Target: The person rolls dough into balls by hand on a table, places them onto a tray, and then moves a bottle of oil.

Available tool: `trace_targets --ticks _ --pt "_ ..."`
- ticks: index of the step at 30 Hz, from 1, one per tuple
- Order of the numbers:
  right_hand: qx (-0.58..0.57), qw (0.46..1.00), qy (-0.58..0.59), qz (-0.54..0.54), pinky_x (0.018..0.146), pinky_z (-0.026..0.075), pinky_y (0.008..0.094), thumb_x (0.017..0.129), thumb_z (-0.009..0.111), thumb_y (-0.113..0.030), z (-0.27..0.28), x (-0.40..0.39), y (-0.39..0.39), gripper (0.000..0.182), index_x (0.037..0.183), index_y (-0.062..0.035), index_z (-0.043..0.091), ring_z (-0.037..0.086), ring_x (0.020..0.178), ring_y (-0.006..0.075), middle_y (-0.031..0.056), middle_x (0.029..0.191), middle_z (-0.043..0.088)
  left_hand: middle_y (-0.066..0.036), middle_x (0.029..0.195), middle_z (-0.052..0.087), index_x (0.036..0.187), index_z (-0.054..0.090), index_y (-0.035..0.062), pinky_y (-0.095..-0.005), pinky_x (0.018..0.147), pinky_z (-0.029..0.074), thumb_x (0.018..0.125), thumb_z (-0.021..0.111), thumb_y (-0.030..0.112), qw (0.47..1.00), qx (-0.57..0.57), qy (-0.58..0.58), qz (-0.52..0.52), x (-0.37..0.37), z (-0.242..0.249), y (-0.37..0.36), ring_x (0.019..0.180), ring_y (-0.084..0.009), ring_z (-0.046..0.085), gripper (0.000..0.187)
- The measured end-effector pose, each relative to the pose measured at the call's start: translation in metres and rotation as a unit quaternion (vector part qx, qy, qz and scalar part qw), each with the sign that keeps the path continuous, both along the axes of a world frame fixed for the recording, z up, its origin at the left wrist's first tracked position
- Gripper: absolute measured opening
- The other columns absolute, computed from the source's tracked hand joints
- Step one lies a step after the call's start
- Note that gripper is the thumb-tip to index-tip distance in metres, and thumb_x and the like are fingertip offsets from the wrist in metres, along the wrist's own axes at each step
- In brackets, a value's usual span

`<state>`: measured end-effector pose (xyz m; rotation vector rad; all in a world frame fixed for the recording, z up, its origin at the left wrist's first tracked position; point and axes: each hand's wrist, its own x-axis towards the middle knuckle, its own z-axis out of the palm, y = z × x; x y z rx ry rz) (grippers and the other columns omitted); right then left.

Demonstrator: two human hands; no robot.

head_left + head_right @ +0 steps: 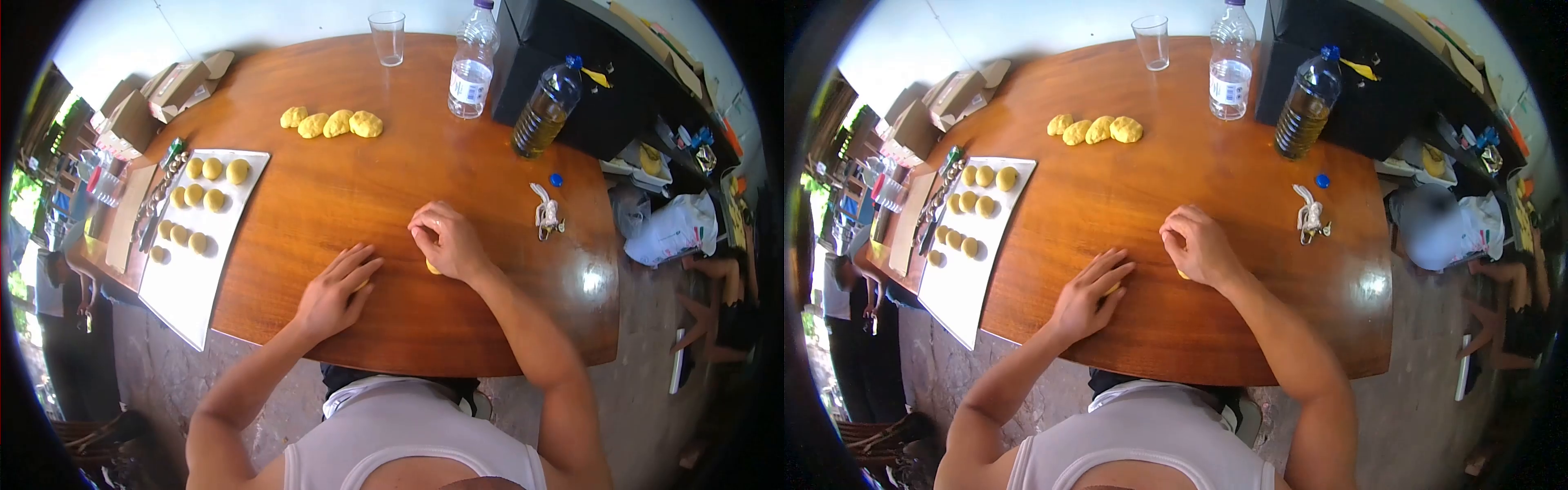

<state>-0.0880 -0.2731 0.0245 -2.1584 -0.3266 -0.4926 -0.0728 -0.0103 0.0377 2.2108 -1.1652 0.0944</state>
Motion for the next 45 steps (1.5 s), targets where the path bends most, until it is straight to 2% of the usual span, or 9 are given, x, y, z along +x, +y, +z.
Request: trace_targets --ticks 6,10,14,20,22,26,31,38,45 --pt "0.012 1.000 -0.002 -0.002 0.080 0.054 0.0421 0.091 0.069 -0.004 -0.003 0.004 0.002 0.003 0.090 -0.0013 0.069 0.065 0.092 0.0327 0.0124 0.095 0.069 -0.019 0.143 0.064 0.129 0.071 0.0012 -0.0475 0.119 0.044 0.092 0.071 0.015 0.986 0.018 -0.104 0.129 0.048 -0.011 -0.008 0.140 -0.0393 0.054 0.040" --pt "-0.007 0.999 -0.051 -0.013 0.081 0.054 0.0421 0.090 0.069 -0.003 -0.006 0.006 0.002 0.002 0.089 -0.0007 0.068 0.064 0.091 0.0338 0.0129 0.094 0.068 -0.017 0.148 0.061 0.129 0.070 0.0025 -0.0467 0.119 0.044 0.091 0.067 0.012 0.998 -0.014 -0.046 0.030 0.065 -0.015 -0.068 0.141 -0.0404 0.052 0.040" --pt "-0.014 0.999 -0.032 0.001 0.081 0.054 0.0420 0.091 0.068 -0.002 -0.002 0.003 -0.001 0.002 0.090 -0.0016 0.070 0.065 0.091 0.0330 0.0127 0.093 0.068 -0.019 0.148 0.061 0.132 0.071 0.0042 -0.0473 0.123 0.041 0.090 0.068 0.006 0.997 -0.012 0.006 -0.072 0.021 -0.003 -0.026 0.145 -0.0380 0.049 0.042" --pt "0.000 1.000 -0.002 -0.002 0.081 0.054 0.0403 0.091 0.068 -0.001 0.003 0.002 0.002 0.003 0.089 -0.0010 0.070 0.066 0.091 0.0300 0.0109 0.093 0.069 -0.019 0.148 0.060 0.133 0.070 0.0047 -0.0476 0.120 0.044 0.091 0.071 0.010 0.994 0.050 0.043 0.084 0.003 -0.002 0.044 0.142 -0.0372 0.054 0.043" --pt "0.000 1.000 -0.010 0.000 0.081 0.054 0.0402 0.090 0.068 -0.001 0.001 0.005 0.003 0.003 0.089 -0.0008 0.070 0.066 0.091 0.0298 0.0110 0.093 0.069 -0.017 0.149 0.060 0.134 0.070 0.0061 -0.0482 0.119 0.044 0.092 0.072 0.015 0.988 0.030 -0.070 0.136 0.034 -0.004 0.012 0.142 -0.0374 0.053 0.043" --pt "-0.007 1.000 -0.027 -0.009 0.083 0.054 0.0406 0.089 0.068 0.000 -0.003 0.005 0.002 0.002 0.090 -0.0004 0.070 0.067 0.092 0.0305 0.0122 0.094 0.070 -0.017 0.150 0.060 0.134 0.071 0.0064 -0.0491 0.122 0.041 0.093 0.070 0.015 0.998 -0.009 -0.046 0.039 0.062 -0.014 -0.055 0.147 -0.0384 0.047 0.042" --pt "-0.009 1.000 -0.013 -0.005 0.083 0.055 0.0407 0.089 0.068 0.000 0.000 0.001 0.001 0.002 0.090 -0.0006 0.070 0.067 0.094 0.0314 0.0126 0.095 0.070 -0.015 0.149 0.061 0.132 0.073 0.0087 -0.0478 0.120 0.043 0.096 0.068 0.012 0.999 0.008 0.005 -0.046 -0.001 -0.009 0.004 0.143 -0.0365 0.053 0.036" --pt "-0.019 1.000 -0.015 0.002 0.083 0.054 0.0406 0.091 0.068 -0.002 0.002 0.006 0.002 0.003 0.090 -0.0003 0.070 0.067 0.093 0.0311 0.0128 0.095 0.070 -0.017 0.149 0.061 0.131 0.073 0.0065 -0.0449 0.119 0.044 0.091 0.075 0.018 0.988 0.037 0.010 0.149 0.031 -0.002 0.030 0.141 -0.0367 0.055 0.041" --pt "-0.016 1.000 -0.017 -0.006 0.083 0.054 0.0399 0.093 0.068 -0.002 0.002 0.004 0.001 0.004 0.092 0.0006 0.070 0.066 0.092 0.0310 0.0136 0.094 0.069 -0.018 0.154 0.056 0.134 0.069 0.0027 -0.0514 0.124 0.037 0.092 0.074 0.018 1.000 0.002 -0.005 -0.024 0.021 -0.005 -0.021 0.149 -0.0383 0.044 0.045"
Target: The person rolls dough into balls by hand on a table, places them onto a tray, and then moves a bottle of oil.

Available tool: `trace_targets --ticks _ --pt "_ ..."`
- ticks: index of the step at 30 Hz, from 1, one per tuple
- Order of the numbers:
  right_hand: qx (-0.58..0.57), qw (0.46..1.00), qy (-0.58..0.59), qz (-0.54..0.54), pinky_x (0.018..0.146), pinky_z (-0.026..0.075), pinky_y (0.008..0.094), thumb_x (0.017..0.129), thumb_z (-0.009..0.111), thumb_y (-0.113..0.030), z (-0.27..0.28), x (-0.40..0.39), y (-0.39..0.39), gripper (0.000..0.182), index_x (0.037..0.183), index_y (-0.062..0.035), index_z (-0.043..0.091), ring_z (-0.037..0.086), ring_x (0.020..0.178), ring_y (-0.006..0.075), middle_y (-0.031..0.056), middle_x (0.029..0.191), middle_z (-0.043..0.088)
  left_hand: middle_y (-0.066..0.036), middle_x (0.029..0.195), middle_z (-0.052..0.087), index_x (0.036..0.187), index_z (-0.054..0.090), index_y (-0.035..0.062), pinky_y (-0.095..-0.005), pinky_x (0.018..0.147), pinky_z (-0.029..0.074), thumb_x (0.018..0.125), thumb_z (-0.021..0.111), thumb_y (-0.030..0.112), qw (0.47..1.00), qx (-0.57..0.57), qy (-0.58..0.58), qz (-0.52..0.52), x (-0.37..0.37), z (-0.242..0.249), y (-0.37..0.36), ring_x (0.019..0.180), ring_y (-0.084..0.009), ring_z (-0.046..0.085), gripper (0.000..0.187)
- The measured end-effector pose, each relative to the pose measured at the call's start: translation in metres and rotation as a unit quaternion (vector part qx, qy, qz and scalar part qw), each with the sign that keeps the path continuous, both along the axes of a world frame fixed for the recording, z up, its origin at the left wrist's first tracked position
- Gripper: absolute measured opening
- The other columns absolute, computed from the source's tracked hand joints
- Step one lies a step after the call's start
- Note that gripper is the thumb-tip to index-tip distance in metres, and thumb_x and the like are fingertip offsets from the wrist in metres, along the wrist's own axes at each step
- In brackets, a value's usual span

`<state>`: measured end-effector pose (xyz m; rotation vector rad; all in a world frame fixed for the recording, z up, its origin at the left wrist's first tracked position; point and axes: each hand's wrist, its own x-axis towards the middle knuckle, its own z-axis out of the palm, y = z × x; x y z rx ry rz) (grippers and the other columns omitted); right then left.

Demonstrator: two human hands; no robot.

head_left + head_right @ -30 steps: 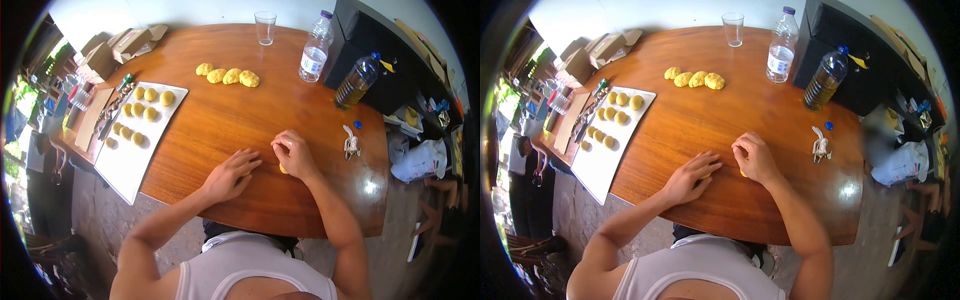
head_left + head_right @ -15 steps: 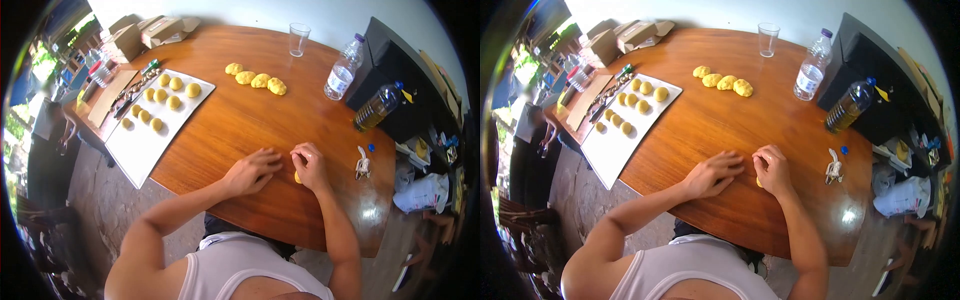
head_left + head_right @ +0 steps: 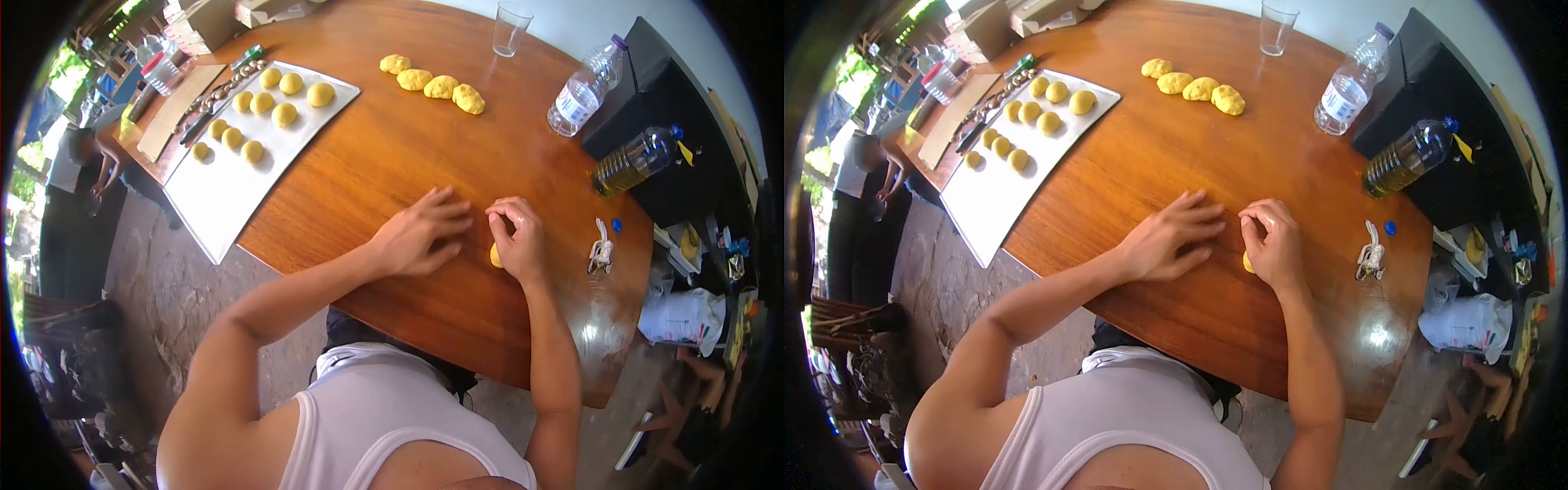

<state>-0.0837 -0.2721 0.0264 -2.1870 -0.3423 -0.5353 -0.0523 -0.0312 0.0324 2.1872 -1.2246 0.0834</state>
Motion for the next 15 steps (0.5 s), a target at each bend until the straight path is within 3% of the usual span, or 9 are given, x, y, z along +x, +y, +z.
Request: trace_targets --ticks 3,5,6,10,15 --pt "0.001 1.000 0.001 0.001 0.084 0.054 0.0389 0.093 0.068 -0.003 0.001 -0.001 0.001 0.004 0.093 0.0002 0.071 0.066 0.092 0.0301 0.0130 0.094 0.070 -0.018 0.154 0.056 0.135 0.069 0.0033 -0.0547 0.125 0.035 0.093 0.074 0.017 0.996 -0.004 0.071 -0.045 -0.039 0.005 0.060 0.150 -0.0386 0.043 0.045" --pt "0.003 1.000 0.009 -0.002 0.084 0.054 0.0386 0.093 0.068 -0.003 0.002 0.002 -0.001 0.004 0.093 0.0000 0.071 0.066 0.092 0.0298 0.0127 0.094 0.070 -0.019 0.155 0.054 0.136 0.069 0.0045 -0.0520 0.125 0.035 0.091 0.076 0.016 0.993 0.031 0.095 0.066 -0.046 -0.001 0.089 0.150 -0.0387 0.044 0.047" --pt "0.009 1.000 0.016 -0.002 0.084 0.053 0.0384 0.093 0.068 -0.003 0.000 0.002 0.001 0.004 0.093 -0.0001 0.071 0.066 0.092 0.0295 0.0125 0.094 0.070 -0.019 0.155 0.054 0.136 0.069 0.0045 -0.0520 0.125 0.035 0.091 0.076 0.016 0.992 0.032 0.099 0.069 -0.042 -0.003 0.088 0.150 -0.0387 0.044 0.047" --pt "0.007 1.000 0.004 0.005 0.083 0.054 0.0388 0.093 0.068 -0.002 -0.001 0.006 0.001 0.004 0.092 0.0000 0.071 0.066 0.092 0.0293 0.0126 0.093 0.070 -0.018 0.156 0.054 0.139 0.068 0.0060 -0.0466 0.125 0.035 0.092 0.076 0.029 0.985 0.030 -0.051 0.165 0.021 -0.006 0.038 0.149 -0.0383 0.045 0.052" --pt "-0.029 0.999 -0.016 0.009 0.085 0.054 0.0396 0.094 0.067 -0.003 -0.002 0.005 -0.002 0.006 0.094 0.0016 0.071 0.068 0.092 0.0300 0.0136 0.097 0.071 -0.017 0.150 0.059 0.135 0.069 0.0056 -0.0470 0.122 0.040 0.095 0.070 0.036 0.987 -0.013 -0.078 0.142 0.056 -0.019 -0.039 0.145 -0.0376 0.049 0.051"
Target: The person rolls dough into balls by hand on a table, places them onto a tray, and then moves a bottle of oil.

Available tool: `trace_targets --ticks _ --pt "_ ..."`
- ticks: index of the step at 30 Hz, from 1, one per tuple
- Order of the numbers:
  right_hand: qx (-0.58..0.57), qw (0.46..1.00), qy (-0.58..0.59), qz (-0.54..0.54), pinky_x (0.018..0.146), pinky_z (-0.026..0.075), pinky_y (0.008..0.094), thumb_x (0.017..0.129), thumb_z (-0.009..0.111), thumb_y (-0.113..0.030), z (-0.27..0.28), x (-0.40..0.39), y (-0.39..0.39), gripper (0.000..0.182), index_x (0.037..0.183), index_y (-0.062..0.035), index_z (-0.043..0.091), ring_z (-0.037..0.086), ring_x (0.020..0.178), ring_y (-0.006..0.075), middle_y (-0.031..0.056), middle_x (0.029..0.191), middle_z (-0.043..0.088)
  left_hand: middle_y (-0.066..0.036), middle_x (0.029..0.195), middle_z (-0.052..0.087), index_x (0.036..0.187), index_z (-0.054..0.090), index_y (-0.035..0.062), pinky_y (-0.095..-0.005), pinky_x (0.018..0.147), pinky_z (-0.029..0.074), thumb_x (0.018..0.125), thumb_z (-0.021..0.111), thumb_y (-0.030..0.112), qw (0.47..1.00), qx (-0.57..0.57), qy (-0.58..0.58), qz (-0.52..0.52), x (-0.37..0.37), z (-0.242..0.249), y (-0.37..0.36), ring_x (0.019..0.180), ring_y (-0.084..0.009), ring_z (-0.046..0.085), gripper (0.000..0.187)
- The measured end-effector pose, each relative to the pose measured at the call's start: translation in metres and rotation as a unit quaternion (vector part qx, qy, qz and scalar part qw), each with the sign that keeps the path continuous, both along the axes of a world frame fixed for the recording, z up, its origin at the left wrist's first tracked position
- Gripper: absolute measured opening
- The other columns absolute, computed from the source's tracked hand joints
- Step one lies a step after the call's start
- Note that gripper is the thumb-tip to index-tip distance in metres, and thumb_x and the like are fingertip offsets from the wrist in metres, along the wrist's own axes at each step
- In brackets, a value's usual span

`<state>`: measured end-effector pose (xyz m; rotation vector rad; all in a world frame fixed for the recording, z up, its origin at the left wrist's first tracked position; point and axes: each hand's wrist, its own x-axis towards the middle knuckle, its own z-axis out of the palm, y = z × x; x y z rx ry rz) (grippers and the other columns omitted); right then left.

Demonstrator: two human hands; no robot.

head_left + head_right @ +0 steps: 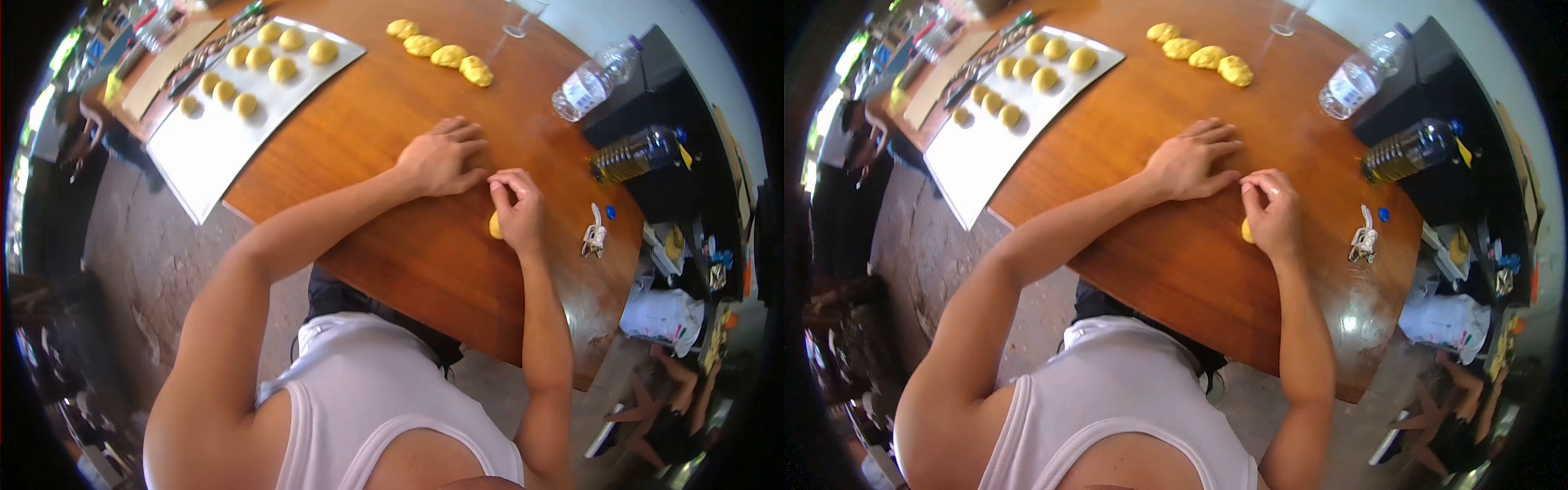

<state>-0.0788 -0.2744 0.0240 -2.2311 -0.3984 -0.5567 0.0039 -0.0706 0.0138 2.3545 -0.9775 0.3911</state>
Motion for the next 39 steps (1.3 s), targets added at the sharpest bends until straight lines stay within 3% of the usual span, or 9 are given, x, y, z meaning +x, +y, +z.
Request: trace_targets --ticks 4,10,12,16,21,28,32,35,39 --pt "0.042 0.997 0.058 -0.027 0.090 0.055 0.0394 0.097 0.068 -0.006 0.001 -0.014 0.001 0.011 0.101 0.0028 0.072 0.070 0.098 0.0310 0.0147 0.101 0.073 -0.017 0.146 0.062 0.129 0.072 0.0053 -0.0461 0.120 0.042 0.094 0.071 0.030 0.989 -0.030 0.016 -0.144 -0.019 -0.006 0.015 0.142 -0.0367 0.052 0.044" --pt "-0.197 0.980 0.029 0.015 0.107 0.049 0.0464 0.097 0.065 -0.003 0.006 -0.074 0.004 0.023 0.118 -0.0007 0.072 0.061 0.123 0.0382 0.0180 0.128 0.066 -0.017 0.140 0.066 0.124 0.074 0.0046 -0.0457 0.110 0.050 0.096 0.070 0.021 0.956 -0.069 0.053 -0.279 -0.008 -0.018 0.054 0.134 -0.0372 0.058 0.033" --pt "-0.192 0.980 0.043 0.004 0.105 0.049 0.0459 0.095 0.067 -0.004 0.005 -0.077 0.000 0.025 0.118 -0.0004 0.073 0.060 0.123 0.0382 0.0183 0.129 0.064 -0.016 0.137 0.068 0.121 0.075 0.0050 -0.0472 0.103 0.053 0.094 0.072 0.025 0.946 -0.051 0.075 -0.311 0.003 -0.014 0.051 0.127 -0.0370 0.063 0.034" --pt "-0.269 0.962 0.027 -0.033 0.098 0.050 0.0481 0.096 0.068 -0.009 0.000 -0.056 -0.018 0.026 0.121 -0.0007 0.072 0.061 0.116 0.0386 0.0188 0.125 0.064 -0.015 0.134 0.069 0.118 0.075 0.0054 -0.0475 0.099 0.054 0.092 0.075 0.028 0.946 -0.054 0.083 -0.308 0.012 -0.016 0.044 0.120 -0.0367 0.066 0.035" --pt "-0.235 0.966 0.000 -0.110 0.109 0.046 0.0490 0.101 0.065 -0.011 -0.005 0.014 0.009 0.029 0.127 0.0008 0.069 0.060 0.126 0.0416 0.0226 0.132 0.064 -0.016 0.126 0.071 0.114 0.076 0.0059 -0.0492 0.099 0.054 0.089 0.076 0.028 0.940 -0.080 0.056 -0.326 0.011 -0.021 0.043 0.118 -0.0384 0.066 0.034" --pt "-0.237 0.966 0.090 -0.040 0.115 0.043 0.0501 0.104 0.061 -0.015 0.001 -0.090 0.011 0.035 0.133 0.0041 0.066 0.054 0.139 0.0421 0.0256 0.148 0.058 -0.015 0.125 0.069 0.109 0.076 0.0058 -0.0497 0.100 0.054 0.086 0.077 0.027 0.942 -0.083 0.056 -0.320 0.010 -0.024 0.039 0.120 -0.0370 0.064 0.031" --pt "-0.320 0.944 0.049 -0.060 0.114 0.045 0.0506 0.104 0.061 -0.015 0.004 -0.044 -0.010 0.037 0.135 0.0033 0.066 0.057 0.136 0.0428 0.0257 0.148 0.059 -0.017 0.131 0.065 0.127 0.068 0.0067 -0.0486 0.104 0.051 0.086 0.078 0.027 0.949 -0.073 0.053 -0.302 0.006 -0.022 0.047 0.124 -0.0379 0.061 0.047" --pt "-0.212 0.969 0.061 -0.111 0.115 0.044 0.0470 0.103 0.063 -0.018 0.008 0.014 0.029 0.038 0.136 -0.0002 0.066 0.055 0.137 0.0413 0.0249 0.147 0.059 -0.019 0.138 0.059 0.145 0.054 0.0075 -0.0477 0.109 0.049 0.083 0.082 0.027 0.960 -0.124 0.090 -0.235 0.002 -0.017 0.051 0.130 -0.0397 0.057 0.071" --pt "-0.168 0.979 0.098 -0.068 0.118 0.043 0.0480 0.100 0.068 -0.019 0.002 -0.032 0.057 0.039 0.133 0.0013 0.066 0.053 0.140 0.0430 0.0249 0.148 0.058 -0.018 0.145 0.055 0.146 0.053 0.0060 -0.0462 0.115 0.045 0.085 0.081 0.027 0.968 -0.090 0.089 -0.215 0.000 -0.004 0.055 0.135 -0.0390 0.054 0.070"
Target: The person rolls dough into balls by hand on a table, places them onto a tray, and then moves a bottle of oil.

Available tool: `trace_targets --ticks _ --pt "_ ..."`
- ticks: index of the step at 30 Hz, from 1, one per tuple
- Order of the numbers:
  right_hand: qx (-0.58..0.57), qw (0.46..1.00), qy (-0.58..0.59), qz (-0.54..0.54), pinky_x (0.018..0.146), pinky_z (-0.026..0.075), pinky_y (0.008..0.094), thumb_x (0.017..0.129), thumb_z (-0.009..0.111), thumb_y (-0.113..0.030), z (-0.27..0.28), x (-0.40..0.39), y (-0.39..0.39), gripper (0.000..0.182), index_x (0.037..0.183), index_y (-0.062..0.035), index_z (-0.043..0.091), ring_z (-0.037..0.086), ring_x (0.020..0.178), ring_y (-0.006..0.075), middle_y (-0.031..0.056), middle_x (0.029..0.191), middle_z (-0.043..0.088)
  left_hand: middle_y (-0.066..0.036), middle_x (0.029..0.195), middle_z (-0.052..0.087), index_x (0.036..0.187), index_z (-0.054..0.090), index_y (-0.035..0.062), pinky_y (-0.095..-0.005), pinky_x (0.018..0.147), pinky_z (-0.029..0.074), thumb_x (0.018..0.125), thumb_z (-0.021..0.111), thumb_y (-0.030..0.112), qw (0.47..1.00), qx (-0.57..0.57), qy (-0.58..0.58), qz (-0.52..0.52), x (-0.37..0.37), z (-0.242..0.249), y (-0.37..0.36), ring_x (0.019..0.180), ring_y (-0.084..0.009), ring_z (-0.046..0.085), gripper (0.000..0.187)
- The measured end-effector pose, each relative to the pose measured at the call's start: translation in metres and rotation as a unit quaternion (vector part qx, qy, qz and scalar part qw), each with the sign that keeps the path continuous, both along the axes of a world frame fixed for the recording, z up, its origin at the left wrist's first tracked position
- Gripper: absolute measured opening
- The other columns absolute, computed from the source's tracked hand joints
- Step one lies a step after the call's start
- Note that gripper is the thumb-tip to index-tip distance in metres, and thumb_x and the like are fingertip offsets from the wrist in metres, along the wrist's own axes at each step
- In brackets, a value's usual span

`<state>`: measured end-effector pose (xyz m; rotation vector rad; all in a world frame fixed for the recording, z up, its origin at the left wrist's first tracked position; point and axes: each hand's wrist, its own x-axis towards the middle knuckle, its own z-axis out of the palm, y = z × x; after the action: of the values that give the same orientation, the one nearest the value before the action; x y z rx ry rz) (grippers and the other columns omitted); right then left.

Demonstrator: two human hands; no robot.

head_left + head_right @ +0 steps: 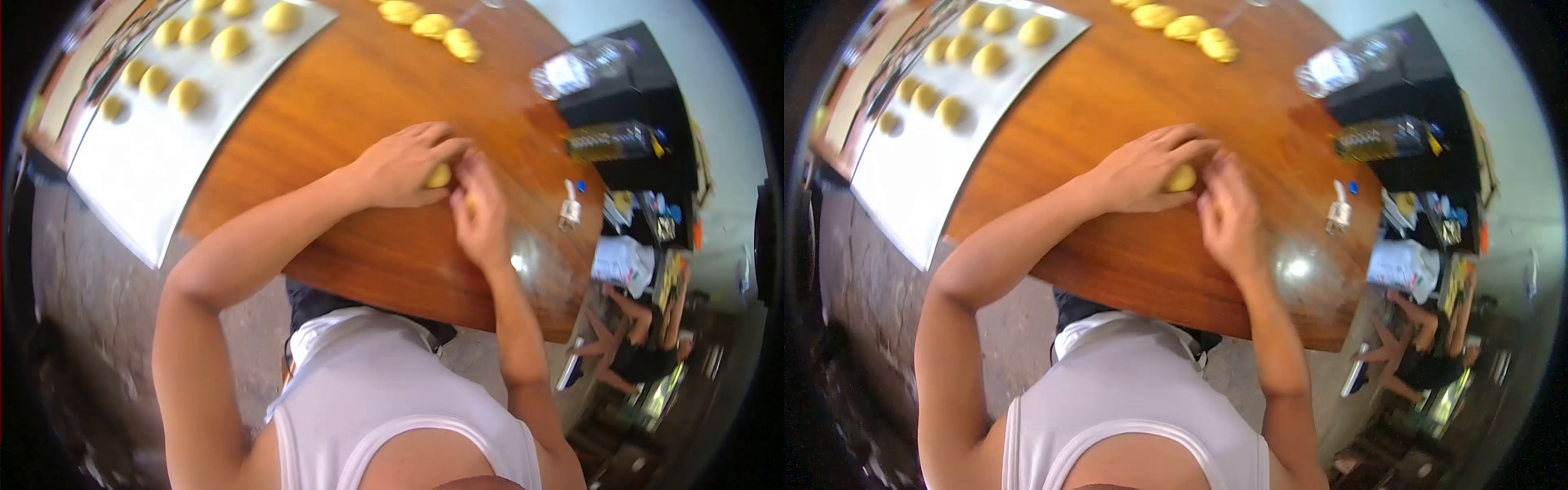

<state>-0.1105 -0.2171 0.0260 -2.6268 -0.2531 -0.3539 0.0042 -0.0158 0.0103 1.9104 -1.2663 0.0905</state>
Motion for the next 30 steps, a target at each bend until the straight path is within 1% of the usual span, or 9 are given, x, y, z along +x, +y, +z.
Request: trace_targets --ticks 4,7,11,15,16,19,23,26,30 --pt "0.005 0.999 0.031 -0.009 0.119 0.043 0.0486 0.099 0.070 -0.016 0.005 -0.082 -0.034 0.039 0.133 0.0024 0.065 0.051 0.142 0.0436 0.0248 0.149 0.057 -0.019 0.147 0.053 0.147 0.053 0.0063 -0.0461 0.117 0.043 0.086 0.080 0.027 0.999 0.047 0.003 -0.009 0.003 0.004 -0.002 0.139 -0.0388 0.051 0.070" --pt "-0.071 0.995 -0.010 -0.069 0.117 0.044 0.0501 0.100 0.069 -0.020 0.009 -0.066 -0.065 0.042 0.133 0.0045 0.064 0.053 0.140 0.0443 0.0259 0.148 0.057 -0.018 0.150 0.051 0.148 0.053 0.0073 -0.0465 0.118 0.042 0.087 0.080 0.027 0.997 0.081 -0.020 -0.004 -0.005 0.010 0.006 0.141 -0.0386 0.049 0.070" --pt "-0.071 0.990 -0.081 -0.086 0.122 0.037 0.0528 0.102 0.065 -0.028 -0.006 0.007 -0.031 0.047 0.134 0.0071 0.063 0.050 0.142 0.0451 0.0269 0.148 0.057 -0.017 0.151 0.050 0.148 0.053 0.0083 -0.0474 0.119 0.042 0.087 0.080 0.027 0.996 0.093 -0.003 -0.002 -0.006 0.018 0.006 0.143 -0.0385 0.048 0.070" --pt "-0.003 0.999 -0.007 0.036 0.125 0.033 0.0538 0.101 0.062 -0.014 0.007 -0.051 0.017 0.040 0.135 0.0078 0.063 0.043 0.148 0.0433 0.0248 0.149 0.056 -0.017 0.152 0.050 0.148 0.054 0.0081 -0.0478 0.119 0.042 0.087 0.080 0.025 0.996 0.093 0.008 0.004 -0.007 0.019 0.006 0.143 -0.0388 0.048 0.069" --pt "0.023 0.998 0.014 0.052 0.125 0.033 0.0520 0.100 0.064 -0.011 0.008 -0.072 0.011 0.040 0.138 0.0034 0.064 0.044 0.148 0.0425 0.0231 0.148 0.057 -0.017 0.152 0.050 0.148 0.054 0.0081 -0.0478 0.119 0.042 0.087 0.080 0.025 0.996 0.095 -0.001 0.005 -0.005 0.019 0.007 0.143 -0.0388 0.048 0.069" --pt "0.061 0.995 0.077 0.026 0.125 0.034 0.0505 0.101 0.064 -0.012 0.016 -0.108 -0.018 0.041 0.141 -0.0028 0.064 0.046 0.147 0.0413 0.0222 0.148 0.059 -0.019 0.152 0.050 0.148 0.054 0.0079 -0.0477 0.119 0.042 0.088 0.080 0.025 0.995 0.098 -0.022 -0.003 -0.006 0.019 0.006 0.143 -0.0395 0.048 0.068" --pt "0.032 0.998 0.055 -0.020 0.125 0.034 0.0505 0.102 0.065 -0.018 0.005 -0.061 -0.045 0.044 0.145 -0.0070 0.062 0.048 0.146 0.0407 0.0221 0.146 0.061 -0.021 0.153 0.049 0.151 0.052 0.0073 -0.0476 0.119 0.041 0.089 0.080 0.025 0.991 0.133 -0.015 0.004 -0.008 0.024 0.005 0.143 -0.0403 0.048 0.070" --pt "-0.031 0.997 -0.067 -0.024 0.126 0.033 0.0503 0.102 0.064 -0.023 -0.007 -0.008 -0.017 0.044 0.144 -0.0066 0.063 0.047 0.147 0.0404 0.0221 0.150 0.058 -0.023 0.153 0.049 0.155 0.048 0.0077 -0.0477 0.119 0.042 0.089 0.080 0.025 0.993 0.121 -0.001 0.014 -0.011 0.021 0.004 0.143 -0.0410 0.048 0.076" --pt "-0.059 0.994 -0.048 0.075 0.126 0.033 0.0496 0.101 0.065 -0.024 -0.004 -0.014 -0.006 0.045 0.142 -0.0040 0.063 0.044 0.148 0.0398 0.0217 0.155 0.053 -0.024 0.152 0.050 0.160 0.042 0.0090 -0.0471 0.117 0.044 0.087 0.083 0.024 0.995 0.099 0.011 0.031 -0.010 0.018 0.001 0.141 -0.0421 0.050 0.085"
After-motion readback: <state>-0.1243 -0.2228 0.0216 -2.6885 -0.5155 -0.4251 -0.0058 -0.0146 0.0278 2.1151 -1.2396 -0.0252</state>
